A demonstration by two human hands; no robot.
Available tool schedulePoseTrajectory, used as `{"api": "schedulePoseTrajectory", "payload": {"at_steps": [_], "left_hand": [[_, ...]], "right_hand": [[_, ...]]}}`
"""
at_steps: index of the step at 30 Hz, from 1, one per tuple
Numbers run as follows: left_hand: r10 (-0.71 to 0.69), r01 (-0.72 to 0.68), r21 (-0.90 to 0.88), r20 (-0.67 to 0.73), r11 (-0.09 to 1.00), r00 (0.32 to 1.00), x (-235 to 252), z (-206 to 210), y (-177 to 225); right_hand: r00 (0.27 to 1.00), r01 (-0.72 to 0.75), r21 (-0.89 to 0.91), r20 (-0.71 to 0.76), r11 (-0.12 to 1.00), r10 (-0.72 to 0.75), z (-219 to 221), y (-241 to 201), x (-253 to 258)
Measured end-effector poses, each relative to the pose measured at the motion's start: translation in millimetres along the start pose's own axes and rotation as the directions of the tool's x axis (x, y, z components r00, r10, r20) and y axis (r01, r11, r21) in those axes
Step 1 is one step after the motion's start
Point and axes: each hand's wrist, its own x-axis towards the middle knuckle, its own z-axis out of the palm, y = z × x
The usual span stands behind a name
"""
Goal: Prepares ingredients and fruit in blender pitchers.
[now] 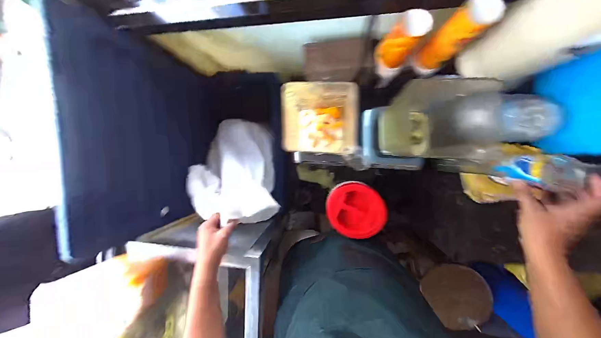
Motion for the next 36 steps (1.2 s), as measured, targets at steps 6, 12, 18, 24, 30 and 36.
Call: {"api": "schedulePoseTrajectory", "payload": {"at_steps": [6,12,18,24,30,36], "left_hand": [[0.068,-0.083,-0.072,-0.19,0.994,0.979,-26.6,1.0,-12.2],[-0.057,-0.037,-0.595,-0.14,0.803,0.989,64.8,-26.8,28.0],[-0.082,0.089,0.018,-0.222,0.996,0.972,104.5,-40.7,7.8],[-0.43,0.426,0.064,0.204,0.903,0.88,157.5,-16.9,-74.4],[-0.671,0.172,-0.922,-0.116,0.348,0.732,139.2,-32.5,-55.9],[-0.653,-0.048,-0.964,0.14,-0.262,0.744,101.0,10.5,-15.9]], "right_hand": [[0.619,0.213,0.184,0.734,0.959,-0.279,101.8,-125.6,-185.8],[0.439,0.334,0.332,0.773,0.882,-0.458,343.1,-249.6,-275.5],[0.242,-0.7,0.056,0.957,0.712,0.162,495.1,-308.9,-232.9],[0.235,-0.923,0.325,0.9,0.204,-0.368,547.6,-290.8,-150.8],[0.765,-0.27,0.062,0.62,0.961,0.175,509.2,-258.4,-152.6],[0.592,-0.414,0.038,0.77,0.91,0.237,514.6,-241.4,-249.0]]}}
